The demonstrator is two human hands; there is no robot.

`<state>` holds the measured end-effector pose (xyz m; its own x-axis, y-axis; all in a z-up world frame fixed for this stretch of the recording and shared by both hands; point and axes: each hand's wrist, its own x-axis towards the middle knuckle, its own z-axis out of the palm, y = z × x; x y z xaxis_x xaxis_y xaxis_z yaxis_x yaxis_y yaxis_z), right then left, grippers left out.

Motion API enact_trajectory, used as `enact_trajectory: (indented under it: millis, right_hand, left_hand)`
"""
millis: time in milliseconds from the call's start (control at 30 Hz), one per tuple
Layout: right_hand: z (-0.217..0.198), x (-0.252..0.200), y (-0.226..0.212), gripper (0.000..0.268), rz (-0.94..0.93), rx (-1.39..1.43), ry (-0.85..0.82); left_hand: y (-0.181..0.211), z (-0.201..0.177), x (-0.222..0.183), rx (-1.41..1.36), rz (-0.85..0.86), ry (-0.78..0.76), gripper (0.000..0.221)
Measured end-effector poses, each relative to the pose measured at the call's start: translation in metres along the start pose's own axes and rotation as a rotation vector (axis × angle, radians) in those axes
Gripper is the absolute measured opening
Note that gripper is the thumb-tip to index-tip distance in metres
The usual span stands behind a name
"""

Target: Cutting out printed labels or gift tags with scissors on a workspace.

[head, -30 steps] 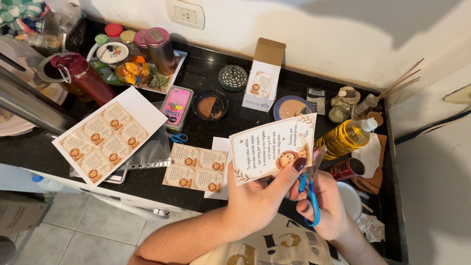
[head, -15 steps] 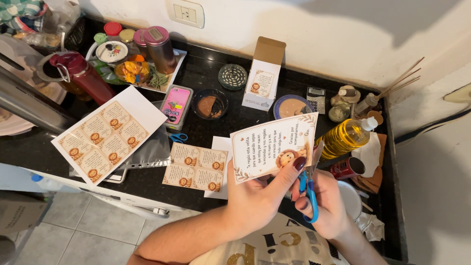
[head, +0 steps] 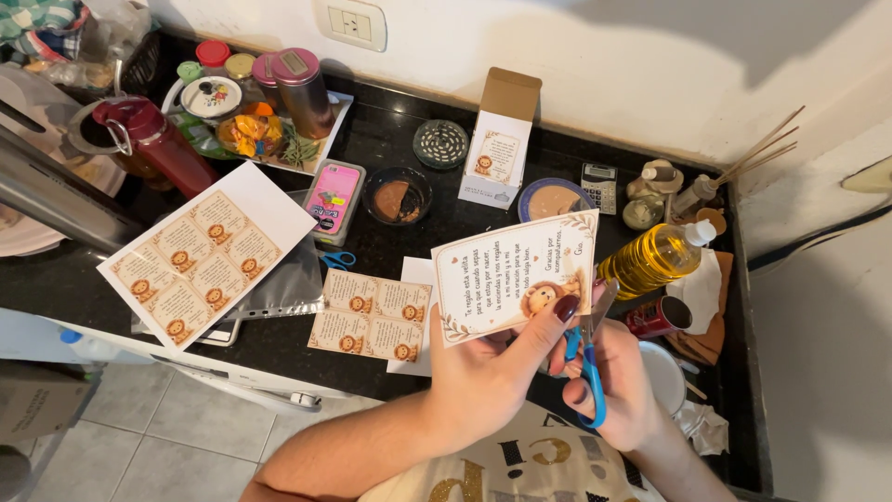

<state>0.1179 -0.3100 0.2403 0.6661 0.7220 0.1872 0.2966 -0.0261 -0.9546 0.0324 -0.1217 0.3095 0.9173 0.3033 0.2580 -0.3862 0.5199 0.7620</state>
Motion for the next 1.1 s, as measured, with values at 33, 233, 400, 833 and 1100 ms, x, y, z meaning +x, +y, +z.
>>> enact_trajectory:
  millis: [33,233,400,833,1100]
  right_hand:
    - [0.0,0.0,-0.001,0.066,0.0,0.0,0.0]
    - [0.008,0.008,-0.016,0.066,-0.043,0.113,-0.027]
    - [0.002,0.0,-0.001,0.067,0.028,0.057,-0.001]
    - [0.006,0.002,0.005,0.06,0.021,0.074,-0.001]
    - [0.014,0.016,0.002,0.05,-0.004,0.036,-0.05]
  left_hand:
    - [0.0,0.0,0.0,0.0,0.0,0.0,0.022]
    - [0.001,0.002,0.0,-0.009,0.005,0.015,0.021]
    - [0.001,0.002,-0.001,0.0,-0.015,0.018,0.021]
    - [-0.008,-0.003,-0.002,0.055,-0.007,0.096,0.011]
    - [-0.004,-0.011,-0.002,0.043,0.022,0.138,0.01]
